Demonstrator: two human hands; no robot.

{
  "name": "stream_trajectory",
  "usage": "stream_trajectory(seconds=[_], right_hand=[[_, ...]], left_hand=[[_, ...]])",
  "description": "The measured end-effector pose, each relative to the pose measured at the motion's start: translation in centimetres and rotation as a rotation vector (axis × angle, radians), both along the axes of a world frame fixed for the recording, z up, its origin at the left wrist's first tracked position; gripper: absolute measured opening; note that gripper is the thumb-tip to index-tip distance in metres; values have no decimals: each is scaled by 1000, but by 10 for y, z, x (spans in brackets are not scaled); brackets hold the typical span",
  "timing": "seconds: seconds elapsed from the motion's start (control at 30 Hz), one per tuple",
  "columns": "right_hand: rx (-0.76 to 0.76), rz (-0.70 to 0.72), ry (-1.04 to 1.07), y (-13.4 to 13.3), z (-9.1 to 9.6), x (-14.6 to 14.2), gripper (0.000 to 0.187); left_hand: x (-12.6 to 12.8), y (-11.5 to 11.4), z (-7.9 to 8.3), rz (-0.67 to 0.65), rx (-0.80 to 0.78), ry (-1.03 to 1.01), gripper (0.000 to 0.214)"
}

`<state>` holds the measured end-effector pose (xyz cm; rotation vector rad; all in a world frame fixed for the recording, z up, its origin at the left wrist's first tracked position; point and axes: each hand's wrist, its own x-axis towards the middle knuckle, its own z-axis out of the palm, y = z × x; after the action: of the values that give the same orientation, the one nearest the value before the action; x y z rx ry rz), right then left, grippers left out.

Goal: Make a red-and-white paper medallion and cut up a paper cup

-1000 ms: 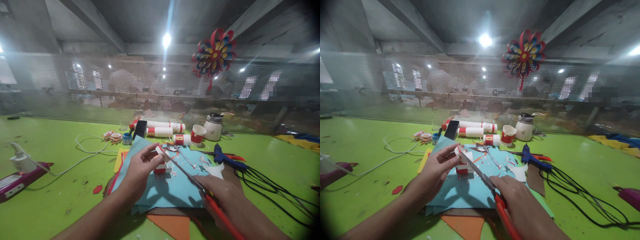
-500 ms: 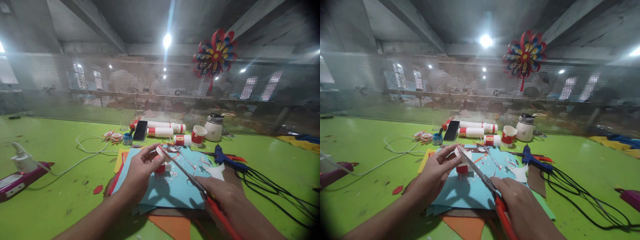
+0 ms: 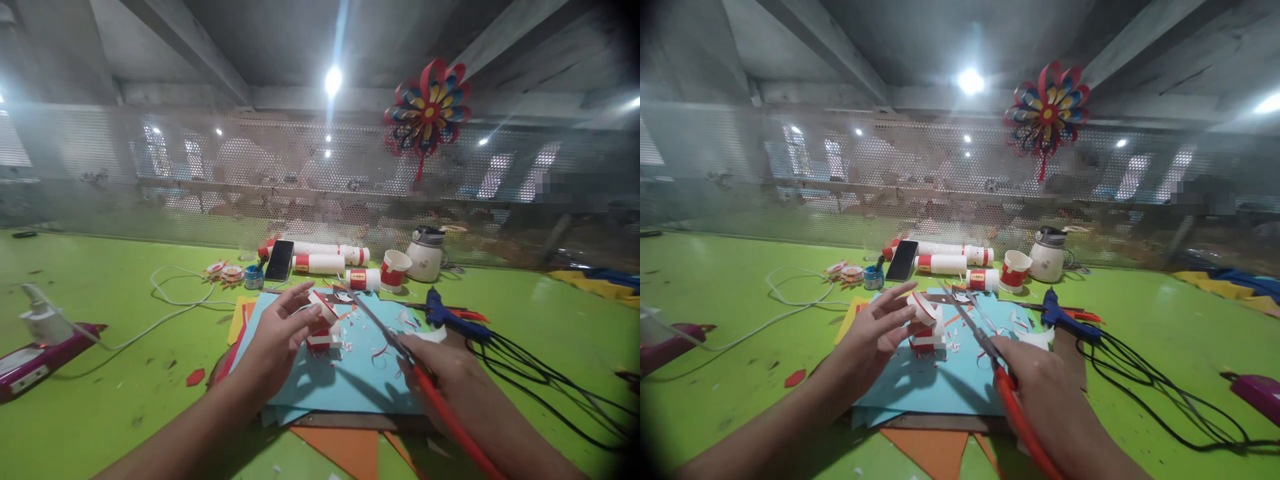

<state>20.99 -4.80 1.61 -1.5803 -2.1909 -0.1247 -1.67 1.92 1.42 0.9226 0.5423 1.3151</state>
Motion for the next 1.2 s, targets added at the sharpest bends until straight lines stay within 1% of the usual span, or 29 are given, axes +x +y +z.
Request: stream_trajectory(seconds=[0.07,0.13,0.23,0.33,0.4,0.53,0.63,0.73,0.87,1.0,1.2], right_hand=[[41,-105,-57,9,-4,8,30],[42,-181,-118,17,-7,14,29],[-11,-236,-157,26,-9,18,28],[-83,-288,-180,32,-9,18,32],[-131,-295,-176,34,-8,17,38],[-191,-280,-153,33,-7,13,46],[-205,-244,-139,30,-5,11,45],[-230,-204,-125,27,-4,10,45],[-279,-152,-76,28,-5,12,50],[-303,-169,-77,34,-10,16,53],[-324,-228,-125,42,-18,17,55]], left_hand=[[-2,2,0,-44,-27,-30,49],[-4,4,0,-79,-60,-63,46],[-6,8,1,-102,-91,-116,41],[-7,11,3,-115,-120,-145,40],[-8,12,3,-136,-132,-146,40],[-9,15,1,-150,-94,-150,36],[-10,16,1,-118,-96,-132,32],[-10,18,3,-66,-114,-70,27],[-11,21,5,-52,-109,-48,26],[-16,28,4,-22,-110,-46,28],[-23,45,-5,52,-135,-49,28]])
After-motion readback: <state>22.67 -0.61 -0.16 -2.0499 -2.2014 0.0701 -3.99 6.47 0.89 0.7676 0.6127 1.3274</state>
